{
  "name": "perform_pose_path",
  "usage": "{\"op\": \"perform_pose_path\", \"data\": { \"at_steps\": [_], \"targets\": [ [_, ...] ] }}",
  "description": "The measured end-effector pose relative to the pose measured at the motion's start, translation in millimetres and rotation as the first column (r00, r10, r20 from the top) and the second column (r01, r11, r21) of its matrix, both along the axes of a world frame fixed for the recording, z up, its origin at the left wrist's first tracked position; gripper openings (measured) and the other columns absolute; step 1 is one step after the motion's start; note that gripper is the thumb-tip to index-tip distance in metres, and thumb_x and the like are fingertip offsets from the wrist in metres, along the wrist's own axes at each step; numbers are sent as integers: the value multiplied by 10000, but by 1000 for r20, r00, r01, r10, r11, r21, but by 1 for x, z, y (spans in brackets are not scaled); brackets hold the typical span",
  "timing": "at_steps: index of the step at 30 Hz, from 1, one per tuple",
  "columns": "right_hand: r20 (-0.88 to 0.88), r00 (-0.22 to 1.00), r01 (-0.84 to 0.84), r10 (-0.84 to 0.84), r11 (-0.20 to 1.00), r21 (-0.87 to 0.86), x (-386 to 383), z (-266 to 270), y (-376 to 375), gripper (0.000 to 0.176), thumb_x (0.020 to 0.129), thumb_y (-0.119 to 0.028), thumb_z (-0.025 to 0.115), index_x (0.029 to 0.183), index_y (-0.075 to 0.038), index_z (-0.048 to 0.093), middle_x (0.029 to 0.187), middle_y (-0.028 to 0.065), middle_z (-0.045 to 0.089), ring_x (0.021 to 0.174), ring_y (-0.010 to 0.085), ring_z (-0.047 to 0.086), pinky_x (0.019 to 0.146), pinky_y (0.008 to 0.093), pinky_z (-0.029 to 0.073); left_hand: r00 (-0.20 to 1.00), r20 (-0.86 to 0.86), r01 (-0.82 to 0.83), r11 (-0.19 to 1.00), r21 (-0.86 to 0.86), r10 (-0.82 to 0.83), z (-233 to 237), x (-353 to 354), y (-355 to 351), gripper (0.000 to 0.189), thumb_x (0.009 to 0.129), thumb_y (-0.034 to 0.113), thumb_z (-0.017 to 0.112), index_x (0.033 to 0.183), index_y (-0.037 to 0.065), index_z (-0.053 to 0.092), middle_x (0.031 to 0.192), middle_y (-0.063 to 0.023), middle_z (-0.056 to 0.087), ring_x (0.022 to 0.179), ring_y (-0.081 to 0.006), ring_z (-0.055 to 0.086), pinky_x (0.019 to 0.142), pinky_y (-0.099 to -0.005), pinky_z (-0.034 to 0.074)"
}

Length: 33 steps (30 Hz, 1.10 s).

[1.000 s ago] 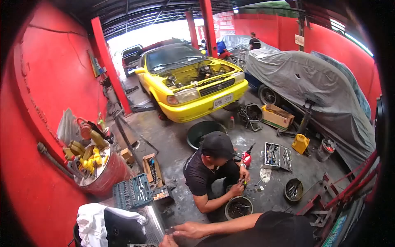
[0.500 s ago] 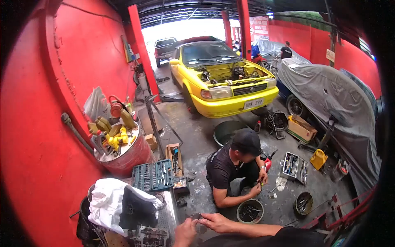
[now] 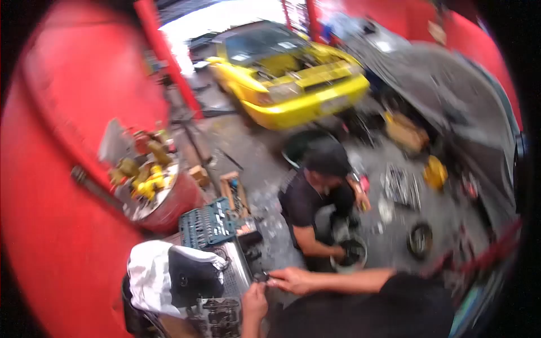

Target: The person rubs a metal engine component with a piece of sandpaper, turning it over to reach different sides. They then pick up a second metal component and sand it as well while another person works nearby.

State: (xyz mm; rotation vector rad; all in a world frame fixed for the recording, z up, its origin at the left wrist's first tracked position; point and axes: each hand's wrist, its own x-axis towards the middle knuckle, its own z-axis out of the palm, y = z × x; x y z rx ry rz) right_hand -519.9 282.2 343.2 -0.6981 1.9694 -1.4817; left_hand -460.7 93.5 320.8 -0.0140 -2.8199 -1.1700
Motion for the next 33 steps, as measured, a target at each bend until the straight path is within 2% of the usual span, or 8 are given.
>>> {"op": "perform_pose_path", "data": {
  "at_steps": [9,13,15,21,27,29,30,33],
  "targets": [
    [33,991,136,-132,971,-195,19,-32,58,440,970,-362,508,1194,11,573,1005,243,659,958,381,635,794,442,470,715,492,-128,600,790,-496,-16,-23,12,381,1014,375,430,868,32,511,552,-24,443,400,-114,377,382,-250,311],
    [118,873,488,-474,857,-163,59,-34,76,461,962,-361,510,1221,18,559,1023,259,647,961,395,635,815,431,483,867,24,497,860,-113,-498,-29,-38,57,357,1024,296,424,880,8,578,590,-7,512,472,-137,473,453,-295,370],
    [32,731,680,-681,726,-103,83,-44,75,398,942,-344,527,1143,-8,598,974,261,650,933,417,632,787,455,477,861,50,509,858,-73,-506,-21,-31,86,389,992,336,474,852,-12,579,646,-182,595,590,-294,624,533,-397,446],
    [146,551,833,-821,552,-42,163,-40,98,377,970,-358,517,1088,-9,599,870,179,658,791,271,637,717,389,481,271,496,391,565,727,-825,-28,-19,120,354,1023,291,439,847,17,578,616,-8,514,487,-102,454,441,-261,357],
    [289,313,943,-905,332,18,211,-31,117,281,980,-294,540,984,-18,592,721,3,571,667,99,506,617,292,443,-340,446,-218,531,819,-828,-37,-6,175,385,986,401,494,903,35,579,571,-9,454,411,-97,353,403,-257,284],
    [205,217,964,-954,242,106,226,-37,129,245,981,-259,538,949,-22,590,674,-3,549,603,90,498,556,273,428,-150,612,253,568,783,-777,-48,7,201,310,998,304,446,890,48,582,599,3,453,447,-123,387,413,-282,318],
    [318,159,979,-935,191,71,233,-40,137,231,983,-247,531,935,-28,590,652,-6,538,564,82,488,515,259,410,205,102,821,228,523,-973,-77,23,216,313,996,319,455,900,47,575,607,-88,533,491,-287,526,469,-392,421],
    [367,16,999,-930,31,36,250,-61,162,199,994,-232,505,921,-60,574,612,2,502,410,67,423,372,230,324,201,158,973,216,79,-967,-53,29,263,302,964,356,500,932,61,557,744,-242,627,722,-463,603,611,-564,452]
  ]
}}
